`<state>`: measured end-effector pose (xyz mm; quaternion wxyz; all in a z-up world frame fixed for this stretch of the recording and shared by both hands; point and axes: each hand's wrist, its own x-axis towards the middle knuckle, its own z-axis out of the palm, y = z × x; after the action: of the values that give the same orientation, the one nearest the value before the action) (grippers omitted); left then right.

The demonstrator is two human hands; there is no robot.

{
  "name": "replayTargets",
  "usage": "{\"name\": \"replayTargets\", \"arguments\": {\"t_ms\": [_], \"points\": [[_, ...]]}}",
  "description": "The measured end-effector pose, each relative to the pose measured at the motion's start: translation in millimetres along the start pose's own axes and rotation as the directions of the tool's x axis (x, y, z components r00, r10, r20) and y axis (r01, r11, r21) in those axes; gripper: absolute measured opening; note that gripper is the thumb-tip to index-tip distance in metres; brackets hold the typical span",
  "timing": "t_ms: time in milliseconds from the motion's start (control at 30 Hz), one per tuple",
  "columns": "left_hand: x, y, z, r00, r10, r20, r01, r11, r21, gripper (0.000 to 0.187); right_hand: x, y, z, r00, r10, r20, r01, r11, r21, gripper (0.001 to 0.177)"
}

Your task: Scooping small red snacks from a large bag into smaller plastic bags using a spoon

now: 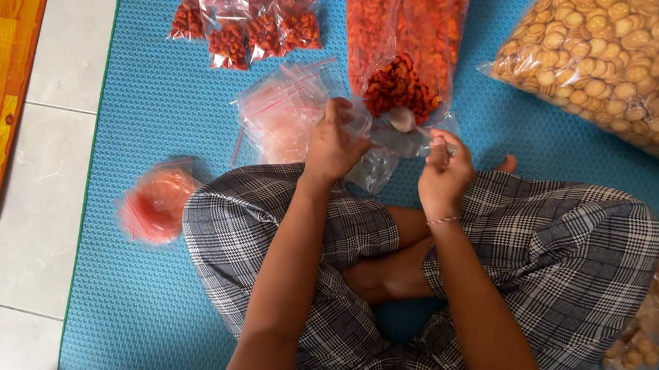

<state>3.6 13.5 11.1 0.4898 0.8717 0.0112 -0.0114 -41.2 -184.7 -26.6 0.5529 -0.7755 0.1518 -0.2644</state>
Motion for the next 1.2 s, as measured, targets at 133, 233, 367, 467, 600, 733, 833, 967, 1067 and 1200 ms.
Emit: {"name": "replayTargets", "arguments": {"t_ms": [133,233,367,467,600,733,833,967,1067,1200], "points": [[1.4,-4.6,3.5,1.000,-0.012,-0.007,0.012,1.000,0.021,0.061,-1.3,40.6,25.4,0.988,-0.148,-0.037,0.137,0.969,-0.207,0.015],[2.0,-4.8,4.7,1.000,-0.004,-0.002,0.004,1.000,0.014,0.062,-4.9,70.1,50.2,0.998,-0.032,-0.056,0.023,0.986,-0.164,0.013],[0.9,-2.5,3.3,1.000,-0.022,0.002,0.022,1.000,0.001,0.062,-8.5,69.3,63.4,0.938,0.342,-0.053,-0.334,0.934,0.128,0.017],[2.7,-6.0,3.2,0.999,-0.033,0.000,0.033,0.999,-0.003,0.063,-9.6,73.4,57.7,0.846,0.533,-0.007,-0.518,0.826,0.223,0.020],[6.2,-11.5,4.9,1.000,-0.020,-0.008,0.020,1.000,-0.013,0.063,-11.7,83.9,47.2,0.773,0.634,0.026,-0.624,0.752,0.212,0.021],[5.7,-14.9,6.4,1.000,-0.014,-0.013,0.014,1.000,-0.002,0.064,-11.1,80.9,43.7,0.768,0.640,0.021,-0.628,0.746,0.220,0.020],[5.5,-14.7,7.0,1.000,-0.013,-0.011,0.013,1.000,-0.008,0.064,-12.8,80.5,43.5,0.775,0.631,0.045,-0.625,0.753,0.206,0.019],[4.8,-13.5,5.2,1.000,-0.024,-0.012,0.025,0.999,0.030,0.062,-11.2,78.2,46.3,0.742,0.663,0.097,-0.666,0.713,0.219,0.021],[5.2,-12.7,5.1,1.000,-0.019,-0.015,0.020,0.999,0.034,0.063,-7.1,77.5,41.4,0.697,0.698,0.161,-0.710,0.644,0.284,0.022],[4.3,-13.8,8.8,1.000,0.002,-0.018,0.000,0.996,0.094,0.065,1.2,52.8,24.1,0.636,0.741,0.214,-0.759,0.553,0.344,0.024]]}}
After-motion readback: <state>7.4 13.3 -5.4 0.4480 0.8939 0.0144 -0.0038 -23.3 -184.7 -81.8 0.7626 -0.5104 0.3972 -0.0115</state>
